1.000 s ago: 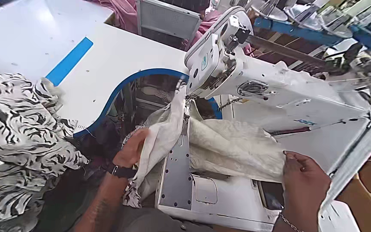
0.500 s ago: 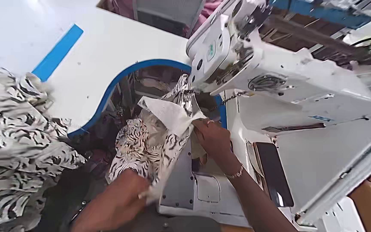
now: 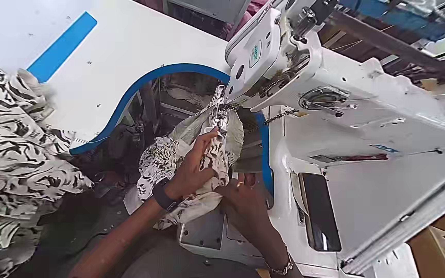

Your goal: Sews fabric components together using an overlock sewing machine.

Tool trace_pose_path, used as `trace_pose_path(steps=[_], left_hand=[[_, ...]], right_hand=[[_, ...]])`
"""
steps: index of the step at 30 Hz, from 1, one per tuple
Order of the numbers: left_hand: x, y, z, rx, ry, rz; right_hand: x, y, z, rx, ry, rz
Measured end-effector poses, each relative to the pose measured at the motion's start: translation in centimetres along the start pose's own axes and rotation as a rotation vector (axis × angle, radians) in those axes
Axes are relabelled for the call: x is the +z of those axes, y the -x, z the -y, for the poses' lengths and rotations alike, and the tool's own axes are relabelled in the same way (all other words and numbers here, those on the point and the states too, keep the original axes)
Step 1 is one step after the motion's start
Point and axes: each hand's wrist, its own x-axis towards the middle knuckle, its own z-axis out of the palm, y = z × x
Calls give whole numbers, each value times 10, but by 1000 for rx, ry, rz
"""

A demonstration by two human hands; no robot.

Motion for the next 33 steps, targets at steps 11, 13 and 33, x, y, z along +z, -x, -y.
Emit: trace_pose_path(steps=[11,13,33], left_hand=[[-11,-59,-20,-134,-737,-329],[-2,-45,-11,-185,-606,-311],[-2,-23,-5,85,-961,23]], right_hand=[[6,8,21,10,-154,-66],[-2,7,21,-26,-248,13],[4,-64,-65,191,-254,-116]])
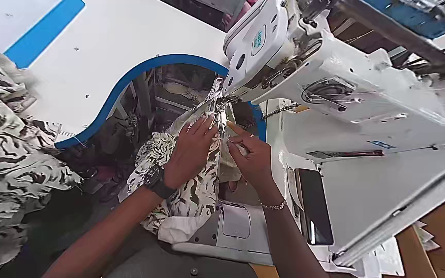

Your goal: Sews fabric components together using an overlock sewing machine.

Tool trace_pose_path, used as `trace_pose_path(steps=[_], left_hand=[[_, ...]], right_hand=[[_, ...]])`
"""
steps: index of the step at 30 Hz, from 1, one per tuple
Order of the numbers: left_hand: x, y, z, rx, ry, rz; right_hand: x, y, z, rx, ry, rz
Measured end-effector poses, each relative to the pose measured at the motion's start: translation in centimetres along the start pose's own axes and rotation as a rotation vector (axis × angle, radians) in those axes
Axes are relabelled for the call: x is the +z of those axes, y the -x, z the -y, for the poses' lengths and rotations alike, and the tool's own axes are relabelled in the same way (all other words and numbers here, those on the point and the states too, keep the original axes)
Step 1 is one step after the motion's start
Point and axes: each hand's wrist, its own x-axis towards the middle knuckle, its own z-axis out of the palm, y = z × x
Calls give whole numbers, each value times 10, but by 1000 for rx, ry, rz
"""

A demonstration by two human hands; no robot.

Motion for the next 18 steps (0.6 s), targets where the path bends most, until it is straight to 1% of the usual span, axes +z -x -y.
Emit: trace_pose_path(steps=[2,4,7,9,10,11,14,15,16,18], left_hand=[[2,-3,-1,15,2,16],[0,-6,0,36,-31,12],[2,-7,4,87,-71,-4],[4,-7,6,98,-28,-16],[4,-8,6,87,-1,-23],[4,-8,4,72,33,-29],[3,-5,2,39,167,-57],[3,-7,3,44,194,-80],[4,-7,3,52,221,-92],[5,-8,3,55,250,-78]], right_hand=[[1,3,0,63,-83,60],[0,2,3,69,-93,104],[0,4,9,4,97,199],[2,5,13,-25,171,197],[2,3,13,-12,139,194],[3,2,13,33,43,189],[18,-3,9,252,-377,170],[24,-7,7,273,-432,170],[29,-9,7,267,-403,163],[33,-11,11,191,-185,127]])
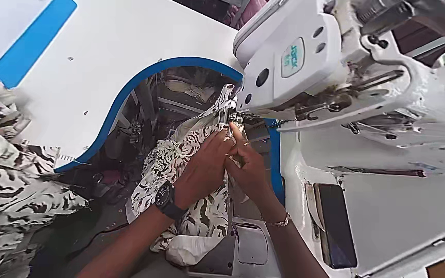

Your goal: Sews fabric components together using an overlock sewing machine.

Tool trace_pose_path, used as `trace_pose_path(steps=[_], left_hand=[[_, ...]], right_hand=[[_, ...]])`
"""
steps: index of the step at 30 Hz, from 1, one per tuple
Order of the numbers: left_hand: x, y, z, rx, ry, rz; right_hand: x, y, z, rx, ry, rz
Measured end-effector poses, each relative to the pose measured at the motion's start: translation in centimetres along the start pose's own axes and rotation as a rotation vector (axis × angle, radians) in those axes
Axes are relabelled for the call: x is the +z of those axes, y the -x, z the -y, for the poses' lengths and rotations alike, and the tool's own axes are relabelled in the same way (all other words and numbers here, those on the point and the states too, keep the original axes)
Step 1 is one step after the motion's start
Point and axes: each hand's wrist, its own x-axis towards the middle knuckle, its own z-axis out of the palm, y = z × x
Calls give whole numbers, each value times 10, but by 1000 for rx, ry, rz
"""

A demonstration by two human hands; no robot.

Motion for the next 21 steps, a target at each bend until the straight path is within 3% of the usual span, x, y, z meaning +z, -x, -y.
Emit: trace_pose_path(steps=[2,7,12,21], left_hand=[[-1,-2,-2,-28,6,24],[6,-5,-7,-67,0,-15],[6,-11,-7,-82,-17,-10],[15,-24,6,-136,16,-101]], right_hand=[[5,5,7,-95,186,-129],[-1,9,4,131,-247,-139],[-2,2,2,128,-302,-120],[8,13,36,-77,586,-285]])
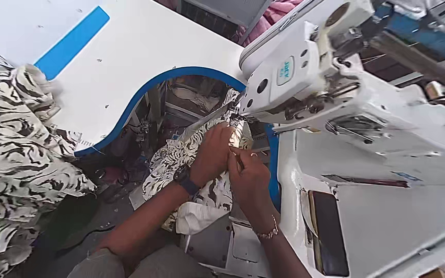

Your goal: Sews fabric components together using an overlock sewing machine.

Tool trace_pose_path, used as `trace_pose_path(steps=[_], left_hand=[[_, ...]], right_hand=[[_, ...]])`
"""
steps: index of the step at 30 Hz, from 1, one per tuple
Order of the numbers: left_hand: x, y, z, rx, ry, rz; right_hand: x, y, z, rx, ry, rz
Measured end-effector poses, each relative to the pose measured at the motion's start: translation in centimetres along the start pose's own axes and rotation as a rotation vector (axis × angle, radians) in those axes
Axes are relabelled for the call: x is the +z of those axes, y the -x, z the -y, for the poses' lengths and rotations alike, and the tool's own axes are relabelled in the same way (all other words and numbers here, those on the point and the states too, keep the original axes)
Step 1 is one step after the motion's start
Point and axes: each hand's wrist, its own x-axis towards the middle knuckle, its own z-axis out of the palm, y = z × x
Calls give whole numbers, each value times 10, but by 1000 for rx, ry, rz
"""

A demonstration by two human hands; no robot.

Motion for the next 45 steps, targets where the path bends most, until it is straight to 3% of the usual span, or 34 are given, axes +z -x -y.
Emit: trace_pose_path(steps=[2,4,6,8,10,14,18,23,26,33,35,38,40,42,44,45], left_hand=[[-20,17,-17,-123,63,49],[-62,37,-43,-373,170,366],[-81,60,-56,-450,185,564],[-83,79,-55,-362,186,524],[-81,86,-50,-264,183,439],[-73,95,-37,-91,111,386],[-68,80,-19,-4,131,303],[-64,88,-22,141,-7,155],[-56,89,-13,139,21,68],[-38,60,-5,116,66,-82],[-37,57,-8,96,85,-59],[-52,72,-25,-97,123,40],[-59,93,-25,-192,124,67],[-65,111,-18,-228,112,93],[-65,112,-18,-133,87,54],[-63,109,-22,-79,95,27]], right_hand=[[-33,29,4,38,79,58],[-53,71,-7,133,18,55],[-58,108,-33,271,-165,70],[-67,116,-47,276,-256,130],[-83,95,-34,98,-91,148],[-92,72,51,-195,118,325],[-65,78,58,-136,16,460],[-69,63,74,-144,150,436],[-62,57,66,-141,215,496],[-38,31,58,-229,403,319],[-36,27,52,-167,325,329],[-45,38,32,-34,250,339],[-54,45,16,139,309,543],[-44,38,-3,392,434,1016],[-15,34,-39,421,397,1335],[-6,32,-58,361,289,1364]])
